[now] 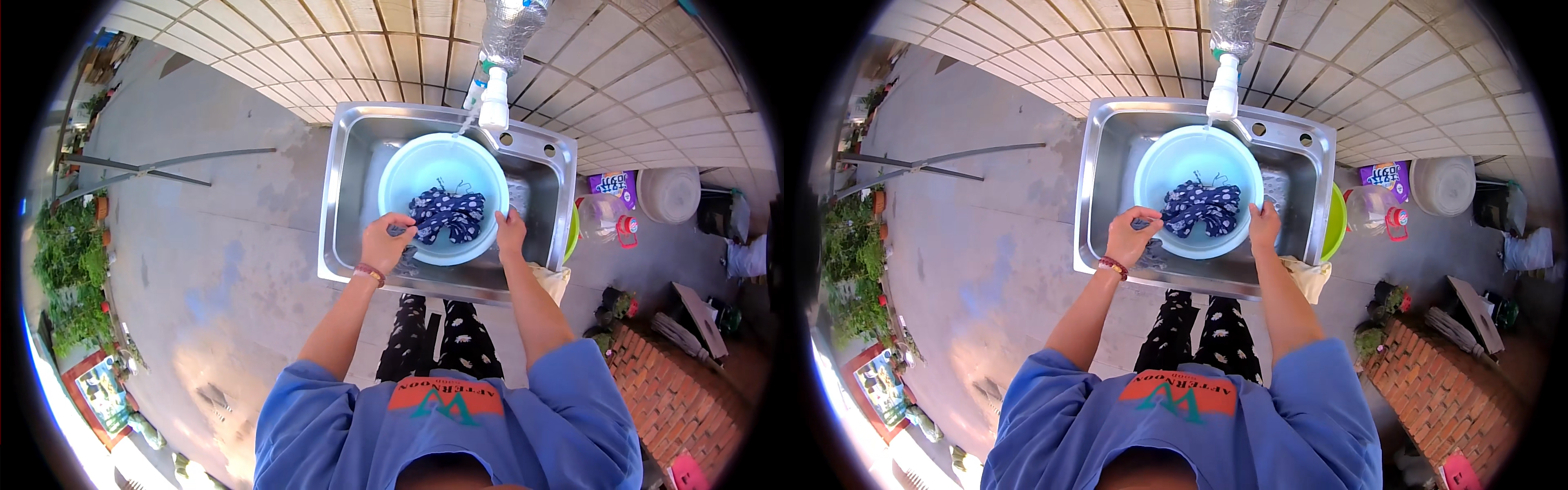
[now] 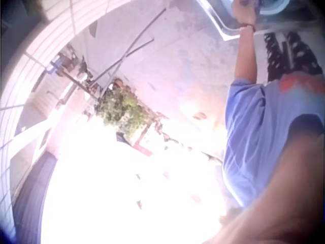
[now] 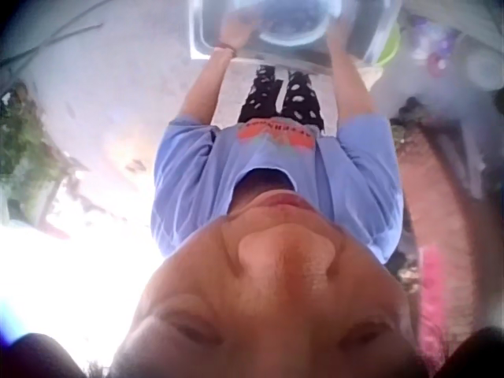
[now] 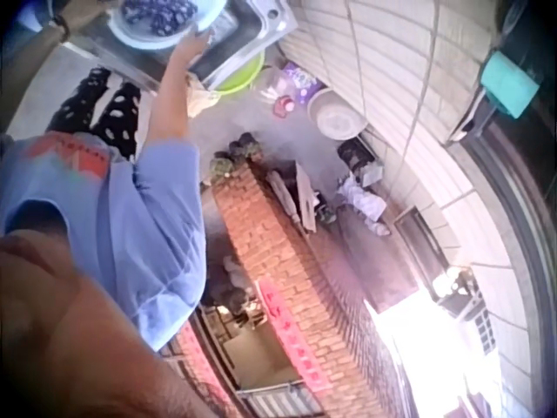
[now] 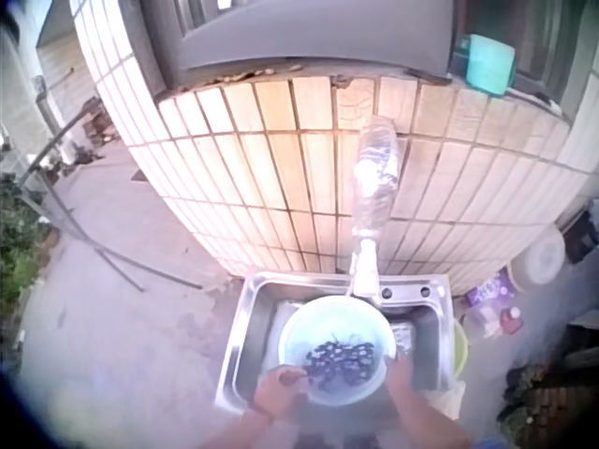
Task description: The person washes clothes in a basin in a sink by hand, scrubbing the fabric against itself in soapy water and then rinsing it under running water.
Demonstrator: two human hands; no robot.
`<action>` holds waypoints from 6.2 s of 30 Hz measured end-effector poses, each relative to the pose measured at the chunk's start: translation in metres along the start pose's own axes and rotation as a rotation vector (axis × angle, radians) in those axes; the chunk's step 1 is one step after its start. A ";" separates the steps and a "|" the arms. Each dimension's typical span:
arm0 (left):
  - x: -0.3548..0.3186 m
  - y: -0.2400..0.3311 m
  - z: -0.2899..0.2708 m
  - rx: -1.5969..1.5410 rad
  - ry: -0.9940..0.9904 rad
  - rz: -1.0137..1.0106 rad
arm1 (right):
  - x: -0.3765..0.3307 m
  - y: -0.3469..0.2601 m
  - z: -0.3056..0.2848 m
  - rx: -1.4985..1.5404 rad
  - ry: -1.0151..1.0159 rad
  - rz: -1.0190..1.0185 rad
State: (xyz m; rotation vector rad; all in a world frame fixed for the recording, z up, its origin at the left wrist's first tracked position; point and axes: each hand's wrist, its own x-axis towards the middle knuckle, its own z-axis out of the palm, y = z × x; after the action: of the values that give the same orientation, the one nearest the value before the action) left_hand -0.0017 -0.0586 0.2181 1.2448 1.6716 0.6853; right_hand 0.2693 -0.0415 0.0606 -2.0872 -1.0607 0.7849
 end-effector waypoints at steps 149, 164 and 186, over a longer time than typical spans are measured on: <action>-0.052 -0.137 -0.066 0.453 0.381 -0.434 | -0.173 -0.106 0.103 -0.194 -0.680 -0.362; -0.039 -0.100 -0.099 0.404 0.463 0.274 | -0.123 -0.049 0.014 -0.391 -0.435 -0.263; 0.064 -0.187 0.059 -0.077 0.055 -0.563 | 0.014 -0.105 -0.006 -0.368 -0.176 -0.835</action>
State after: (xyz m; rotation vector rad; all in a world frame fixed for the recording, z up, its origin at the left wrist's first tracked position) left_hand -0.0335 -0.0660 0.0147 0.6517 1.9037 0.4306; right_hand 0.2331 0.0170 0.1421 -1.5957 -2.0945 0.3595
